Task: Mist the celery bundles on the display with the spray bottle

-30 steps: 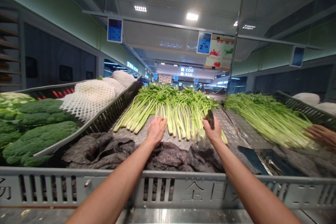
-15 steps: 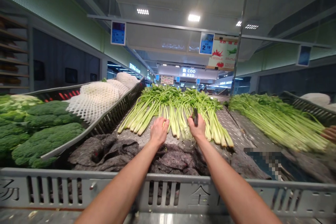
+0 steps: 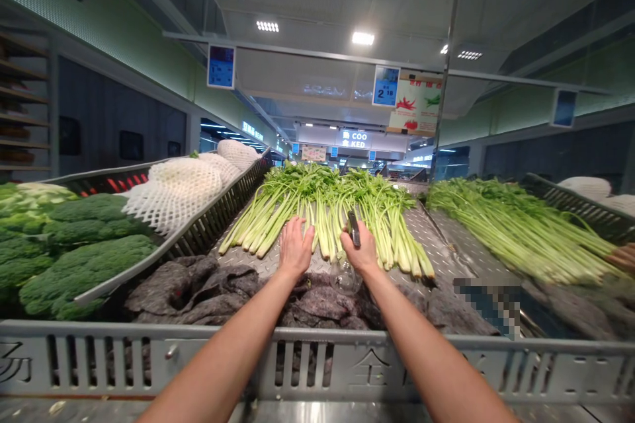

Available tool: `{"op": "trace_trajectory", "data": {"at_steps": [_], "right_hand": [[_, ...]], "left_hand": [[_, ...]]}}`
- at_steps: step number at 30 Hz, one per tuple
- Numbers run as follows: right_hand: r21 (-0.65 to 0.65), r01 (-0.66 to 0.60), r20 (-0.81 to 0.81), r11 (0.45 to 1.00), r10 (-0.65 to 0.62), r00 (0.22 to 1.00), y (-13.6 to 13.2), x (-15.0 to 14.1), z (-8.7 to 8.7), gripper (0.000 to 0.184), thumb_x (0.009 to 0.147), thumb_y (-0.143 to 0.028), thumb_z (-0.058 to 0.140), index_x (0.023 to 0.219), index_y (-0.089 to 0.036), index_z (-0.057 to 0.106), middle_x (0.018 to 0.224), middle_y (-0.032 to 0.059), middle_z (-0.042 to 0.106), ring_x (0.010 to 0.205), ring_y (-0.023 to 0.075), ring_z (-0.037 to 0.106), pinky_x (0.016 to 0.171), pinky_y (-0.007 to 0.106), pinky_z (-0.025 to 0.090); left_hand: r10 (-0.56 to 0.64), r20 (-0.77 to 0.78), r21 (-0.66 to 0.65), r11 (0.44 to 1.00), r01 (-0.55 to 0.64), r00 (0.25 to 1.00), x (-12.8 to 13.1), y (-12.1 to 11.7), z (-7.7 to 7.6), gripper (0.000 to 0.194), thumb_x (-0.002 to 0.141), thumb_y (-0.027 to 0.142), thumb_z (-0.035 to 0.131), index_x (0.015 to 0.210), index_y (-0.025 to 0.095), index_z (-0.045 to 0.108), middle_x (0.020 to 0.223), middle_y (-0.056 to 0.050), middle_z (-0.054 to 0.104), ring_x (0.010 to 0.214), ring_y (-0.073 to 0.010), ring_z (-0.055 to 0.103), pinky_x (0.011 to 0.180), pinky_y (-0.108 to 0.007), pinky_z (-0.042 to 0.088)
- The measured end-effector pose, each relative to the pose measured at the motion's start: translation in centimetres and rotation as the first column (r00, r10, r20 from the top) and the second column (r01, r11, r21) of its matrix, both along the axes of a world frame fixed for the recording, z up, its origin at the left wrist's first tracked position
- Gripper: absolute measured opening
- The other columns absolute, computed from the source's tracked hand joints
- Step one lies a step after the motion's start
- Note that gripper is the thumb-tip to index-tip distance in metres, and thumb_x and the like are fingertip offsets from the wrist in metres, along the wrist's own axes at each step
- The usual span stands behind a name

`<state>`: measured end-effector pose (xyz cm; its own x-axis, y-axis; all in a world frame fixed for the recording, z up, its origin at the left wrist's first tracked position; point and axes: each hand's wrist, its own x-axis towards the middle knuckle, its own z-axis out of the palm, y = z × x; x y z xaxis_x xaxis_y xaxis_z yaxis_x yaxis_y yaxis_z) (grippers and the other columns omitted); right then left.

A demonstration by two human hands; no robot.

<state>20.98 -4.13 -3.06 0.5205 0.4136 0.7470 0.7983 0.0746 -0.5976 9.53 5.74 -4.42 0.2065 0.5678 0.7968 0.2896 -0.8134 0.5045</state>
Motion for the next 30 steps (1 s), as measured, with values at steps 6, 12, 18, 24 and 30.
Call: {"op": "trace_trajectory", "data": {"at_steps": [6, 12, 18, 24, 30], "right_hand": [[0.121, -0.095, -0.11, 0.988, 0.109, 0.988, 0.3, 0.3, 0.0, 0.022, 0.064, -0.032, 0.047, 0.078, -0.018, 0.056, 0.07, 0.0013, 0.059, 0.063, 0.0148, 0.054, 0.06, 0.025, 0.04], [0.236, -0.085, -0.166, 0.968, 0.126, 0.978, 0.7, 1.0, 0.1, 0.02, 0.064, -0.033, 0.046, 0.073, -0.017, 0.056, 0.063, 0.0002, 0.056, 0.059, 0.0141, 0.051, 0.056, 0.025, 0.04], [0.138, -0.229, -0.147, 0.964, 0.249, 0.957, 0.5, 0.7, -0.2, 0.018, 0.064, -0.031, 0.049, 0.074, -0.017, 0.055, 0.067, -0.0005, 0.056, 0.061, 0.0136, 0.051, 0.058, 0.025, 0.041], [0.185, -0.386, -0.113, 0.904, 0.41, 0.905, 0.8, 0.9, -0.4, 0.025, 0.063, -0.028, 0.052, 0.085, -0.018, 0.053, 0.08, 0.0006, 0.059, 0.071, 0.0135, 0.054, 0.068, 0.026, 0.042], [0.169, -0.194, -0.03, 0.966, 0.202, 0.979, 0.5, 0.6, 0.1, 0.016, 0.063, -0.028, 0.048, 0.072, -0.016, 0.054, 0.061, -0.0012, 0.054, 0.057, 0.0131, 0.05, 0.057, 0.025, 0.041]], "left_hand": [[-0.319, -0.094, -0.131, 0.943, 0.306, 0.943, 0.5, -0.9, -0.2, 0.037, 0.078, 0.042, 0.037, 0.104, 0.017, 0.048, 0.111, -0.009, 0.05, 0.107, -0.0193, 0.045, 0.093, -0.035, 0.034], [-0.672, -0.184, -0.387, 0.72, 0.576, 0.717, 1.4, -2.5, -1.1, 0.065, 0.06, 0.047, 0.061, 0.113, 0.015, 0.042, 0.112, -0.009, 0.052, 0.102, -0.0197, 0.048, 0.088, -0.031, 0.038], [-0.671, -0.34, -0.456, 0.73, 0.509, 0.658, 0.9, -3.1, -1.3, 0.082, 0.046, 0.047, 0.069, 0.114, 0.012, 0.04, 0.096, -0.006, 0.057, 0.085, -0.0192, 0.053, 0.076, -0.031, 0.042], [-0.549, -0.4, -0.318, 0.834, 0.451, 0.734, 0.6, -3.1, -1.1, 0.079, 0.045, 0.053, 0.067, 0.11, 0.014, 0.044, 0.092, -0.006, 0.058, 0.082, -0.0208, 0.054, 0.073, -0.032, 0.042], [-0.496, -0.434, -0.215, 0.868, 0.448, 0.752, 0.7, -3.2, -1.0, 0.081, 0.046, 0.057, 0.064, 0.113, 0.018, 0.044, 0.099, -0.007, 0.059, 0.089, -0.0237, 0.054, 0.076, -0.034, 0.041]]}}
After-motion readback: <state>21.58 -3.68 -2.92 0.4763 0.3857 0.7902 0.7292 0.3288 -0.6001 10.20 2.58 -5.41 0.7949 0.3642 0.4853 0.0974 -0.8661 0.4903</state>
